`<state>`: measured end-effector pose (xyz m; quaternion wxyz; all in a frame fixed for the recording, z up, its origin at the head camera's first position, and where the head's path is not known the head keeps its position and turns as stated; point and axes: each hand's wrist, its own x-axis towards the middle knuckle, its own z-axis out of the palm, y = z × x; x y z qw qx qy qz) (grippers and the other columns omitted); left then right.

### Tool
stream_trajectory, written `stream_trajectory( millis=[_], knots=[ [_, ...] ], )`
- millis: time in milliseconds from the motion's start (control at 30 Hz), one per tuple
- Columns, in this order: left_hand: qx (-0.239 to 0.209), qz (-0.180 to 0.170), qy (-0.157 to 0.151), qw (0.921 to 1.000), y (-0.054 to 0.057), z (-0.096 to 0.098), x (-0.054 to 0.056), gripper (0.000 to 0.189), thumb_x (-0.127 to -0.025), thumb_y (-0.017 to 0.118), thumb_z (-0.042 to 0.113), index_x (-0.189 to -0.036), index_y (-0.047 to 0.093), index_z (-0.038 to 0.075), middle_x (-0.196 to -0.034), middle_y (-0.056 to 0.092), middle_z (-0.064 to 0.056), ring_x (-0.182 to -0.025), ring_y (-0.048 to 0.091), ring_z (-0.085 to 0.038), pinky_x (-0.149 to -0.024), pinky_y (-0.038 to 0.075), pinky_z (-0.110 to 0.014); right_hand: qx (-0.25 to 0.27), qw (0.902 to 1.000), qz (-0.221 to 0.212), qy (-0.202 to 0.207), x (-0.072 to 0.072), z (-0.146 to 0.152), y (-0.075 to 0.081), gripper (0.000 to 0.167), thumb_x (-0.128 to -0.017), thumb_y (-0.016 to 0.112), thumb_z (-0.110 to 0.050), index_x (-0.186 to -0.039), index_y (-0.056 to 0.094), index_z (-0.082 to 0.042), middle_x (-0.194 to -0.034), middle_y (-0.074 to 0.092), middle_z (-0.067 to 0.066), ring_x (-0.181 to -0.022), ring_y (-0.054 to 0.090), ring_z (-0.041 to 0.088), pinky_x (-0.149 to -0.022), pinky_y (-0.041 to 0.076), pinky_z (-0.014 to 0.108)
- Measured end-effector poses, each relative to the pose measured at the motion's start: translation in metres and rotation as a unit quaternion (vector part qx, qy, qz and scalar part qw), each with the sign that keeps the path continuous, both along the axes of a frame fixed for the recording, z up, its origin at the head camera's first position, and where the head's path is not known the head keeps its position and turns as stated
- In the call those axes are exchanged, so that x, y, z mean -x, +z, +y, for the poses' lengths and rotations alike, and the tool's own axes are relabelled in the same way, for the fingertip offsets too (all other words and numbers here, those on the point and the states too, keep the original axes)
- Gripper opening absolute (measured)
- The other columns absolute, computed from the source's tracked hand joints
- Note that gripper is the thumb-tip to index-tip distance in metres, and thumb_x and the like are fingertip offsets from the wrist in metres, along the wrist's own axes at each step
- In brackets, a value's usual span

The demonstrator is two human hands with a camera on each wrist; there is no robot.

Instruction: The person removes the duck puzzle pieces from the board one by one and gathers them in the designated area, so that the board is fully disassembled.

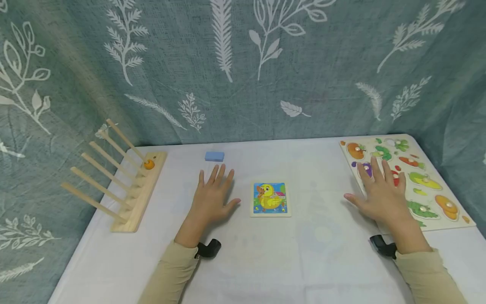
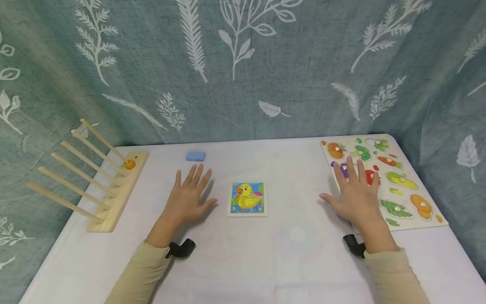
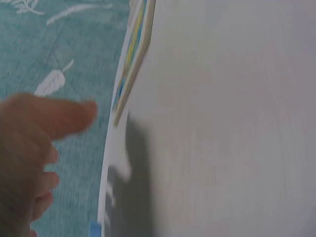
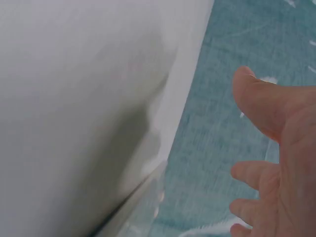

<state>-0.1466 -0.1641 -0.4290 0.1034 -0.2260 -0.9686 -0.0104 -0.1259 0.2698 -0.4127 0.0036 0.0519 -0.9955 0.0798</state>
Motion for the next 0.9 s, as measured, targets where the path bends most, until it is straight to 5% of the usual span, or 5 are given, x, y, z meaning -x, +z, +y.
stream_trajectory(
  millis=[167, 333, 633, 900],
  knots=[
    [-0.039, -0.028, -0.027, 0.9985, -0.005, 0.022, 0.003, 0.07, -0.089, 0.061, 0.041, -0.143, 0.039, 0.002, -0.148, 0.039, -0.017, -0.139, 0.034, -0.033, -0.114, 0.02, -0.064, 0.019, 0.9979, 0.033, 0.053, 0.005, -0.021, -0.001, 0.09, -0.085, 0.061, -0.055, -0.148, 0.026, 0.0, -0.155, 0.012, 0.027, -0.142, 0.009, 0.046, -0.111, 0.009, 0.07],
    [-0.117, -0.082, -0.045, 0.9888, -0.012, 0.038, 0.004, 0.06, -0.089, 0.063, 0.032, -0.135, 0.049, -0.004, -0.142, 0.047, -0.018, -0.135, 0.041, -0.032, -0.115, 0.027, -0.056, 0.087, 0.9874, 0.061, 0.117, 0.013, -0.044, -0.004, 0.078, -0.085, 0.069, -0.033, -0.144, 0.034, 0.005, -0.149, 0.029, 0.028, -0.134, 0.029, 0.047, -0.11, 0.028, 0.062],
    [-0.22, -0.147, -0.062, 0.9624, -0.024, 0.042, 0.001, 0.054, -0.09, 0.065, 0.024, -0.132, 0.051, -0.007, -0.142, 0.046, -0.02, -0.135, 0.041, -0.032, -0.116, 0.03, -0.045, 0.176, 0.9695, -0.01, 0.17, 0.028, -0.103, -0.005, 0.066, -0.089, 0.067, -0.024, -0.142, 0.037, 0.003, -0.145, 0.04, 0.022, -0.132, 0.041, 0.037, -0.111, 0.036, 0.051],
    [-0.252, -0.15, -0.072, 0.9534, -0.03, 0.038, 0.003, 0.055, -0.091, 0.065, 0.024, -0.134, 0.049, -0.005, -0.143, 0.045, -0.017, -0.135, 0.041, -0.03, -0.115, 0.033, -0.043, 0.265, 0.9382, -0.058, 0.214, 0.046, -0.156, -0.008, 0.052, -0.088, 0.068, -0.016, -0.134, 0.049, 0.001, -0.129, 0.055, 0.017, -0.112, 0.059, 0.032, -0.095, 0.053, 0.043]
  ],
)
